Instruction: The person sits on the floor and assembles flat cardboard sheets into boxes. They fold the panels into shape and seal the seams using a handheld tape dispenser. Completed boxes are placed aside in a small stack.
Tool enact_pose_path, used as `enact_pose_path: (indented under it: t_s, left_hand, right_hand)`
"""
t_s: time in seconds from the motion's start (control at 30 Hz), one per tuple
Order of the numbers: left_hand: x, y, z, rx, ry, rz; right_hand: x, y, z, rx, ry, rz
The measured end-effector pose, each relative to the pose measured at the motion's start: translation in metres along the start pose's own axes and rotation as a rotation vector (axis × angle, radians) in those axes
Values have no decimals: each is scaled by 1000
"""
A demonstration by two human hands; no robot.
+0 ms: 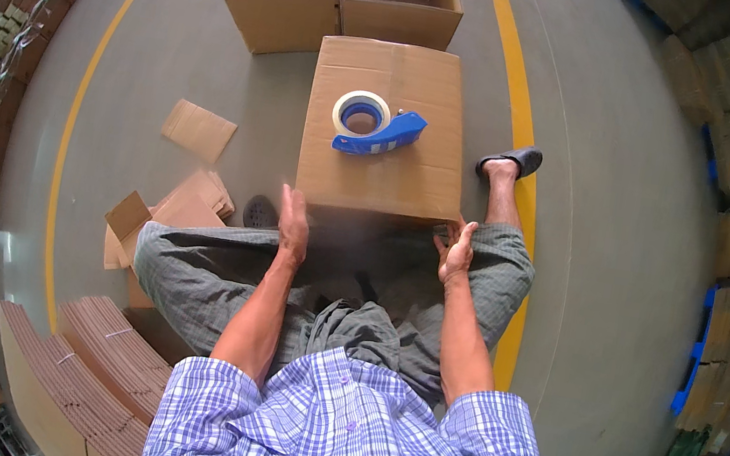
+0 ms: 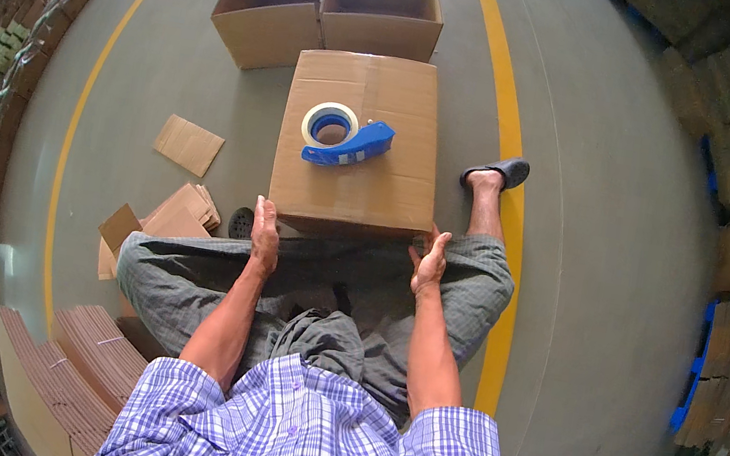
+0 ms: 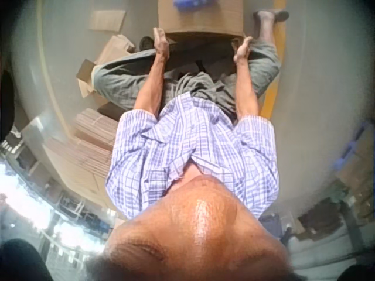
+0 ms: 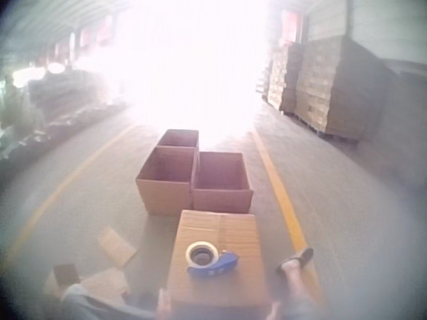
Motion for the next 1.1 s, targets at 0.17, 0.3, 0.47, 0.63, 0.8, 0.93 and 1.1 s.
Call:
enact_pose_path:
  t_s: [0.17,0.3,0.47,0.63,0.8,0.93,1.1]
  left_hand:
    - [45,12,-38,-1116,352,-350]
    - [57,9,-95,-1431,140,-542]
    - [79,-5,-212,-1366,-112,-816]
    - [95,-8,-293,-1441,-208,-965]
    - [102,13,-278,-1173,-333,-1092]
    - [80,19,-177,-1195,-312,-838]
    - [25,32,-24,-1226,229,-475]
  right_hand:
    - [-5,15,9,77,6,-71]
    - [-8,24,10,128,-53,-81]
    - [-7,20,14,109,-101,-101]
    - [0,6,0,-225,-172,-132]
    - [1,2,-7,-228,-66,-76]
    - [-2,12,0,121,-7,-76]
    - [-14,20,3,137,16,-20]
Point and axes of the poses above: each hand's wrist, its own x-axis away from the middle knuckle, its own z-axis out of the back of the hand, y = z × x, the point moved 7 cm from there along -x, towards the middle knuckle, and after that the axes turned 15 degrees about z, right-handed, at the moved point
